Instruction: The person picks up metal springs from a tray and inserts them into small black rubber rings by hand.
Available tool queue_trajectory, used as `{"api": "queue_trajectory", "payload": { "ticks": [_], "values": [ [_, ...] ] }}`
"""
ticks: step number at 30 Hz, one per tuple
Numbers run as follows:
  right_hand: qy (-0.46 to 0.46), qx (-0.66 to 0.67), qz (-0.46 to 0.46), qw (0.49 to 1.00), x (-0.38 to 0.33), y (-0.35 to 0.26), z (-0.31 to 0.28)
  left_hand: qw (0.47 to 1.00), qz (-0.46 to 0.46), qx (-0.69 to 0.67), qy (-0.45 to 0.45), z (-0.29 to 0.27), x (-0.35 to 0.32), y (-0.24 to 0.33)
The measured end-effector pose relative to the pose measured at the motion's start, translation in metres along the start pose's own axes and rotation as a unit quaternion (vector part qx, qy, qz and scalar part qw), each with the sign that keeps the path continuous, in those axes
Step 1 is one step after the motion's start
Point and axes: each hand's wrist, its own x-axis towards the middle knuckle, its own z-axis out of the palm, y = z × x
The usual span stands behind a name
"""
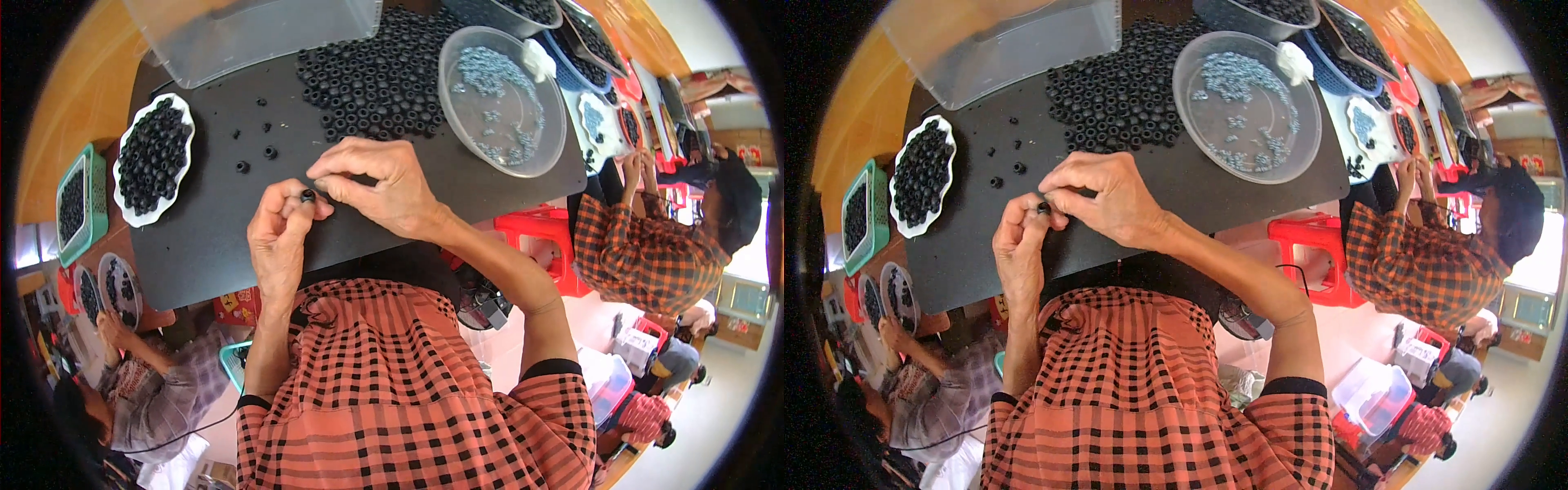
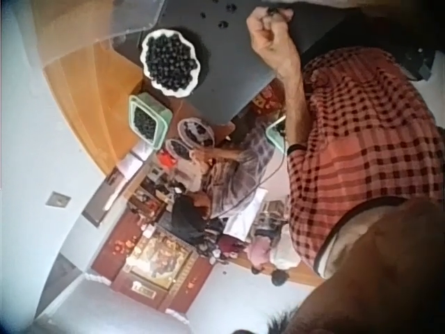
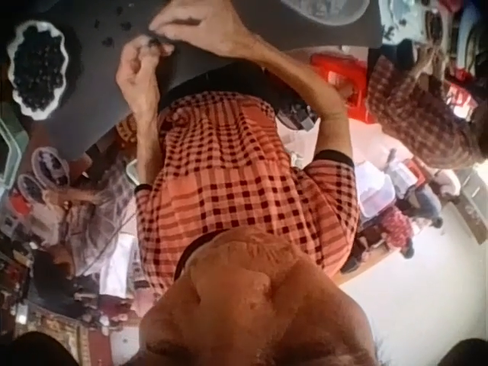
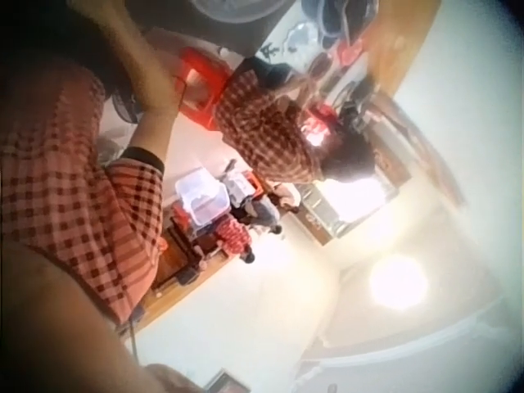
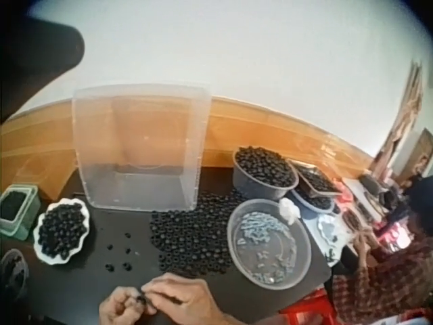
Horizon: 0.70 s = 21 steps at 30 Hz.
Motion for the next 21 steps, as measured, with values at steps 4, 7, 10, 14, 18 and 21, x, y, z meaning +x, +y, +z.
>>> {"api": "queue_trajectory", "payload": {
  "ticks": [4, 7, 10, 14, 18, 21],
  "values": [
    [-0.013, 0.05, 0.033, 0.998, 0.001, 0.004, 0.016, 1.0, 0.013, 0.017, -0.006, -0.006, 0.0, 0.003],
    [0.005, 0.031, 0.007, 0.999, 0.0, 0.007, 0.024, 1.0, 0.008, 0.025, 0.004, -0.008, 0.0, 0.0],
    [0.016, 0.018, 0.001, 1.0, 0.001, 0.011, 0.029, 0.999, 0.016, 0.041, 0.011, -0.008, 0.0, 0.002],
    [0.009, 0.003, -0.036, 0.999, 0.004, 0.016, 0.033, 0.997, 0.012, 0.066, 0.024, -0.012, 0.0, 0.003],
    [0.004, 0.036, 0.0, 0.999, 0.008, 0.018, 0.04, 0.999, 0.006, 0.016, 0.034, -0.013, 0.002, 0.005],
    [-0.011, 0.036, 0.052, 0.998, 0.022, 0.008, 0.037, 0.999, -0.009, -0.024, 0.044, -0.021, -0.002, 0.009]
  ]
}}
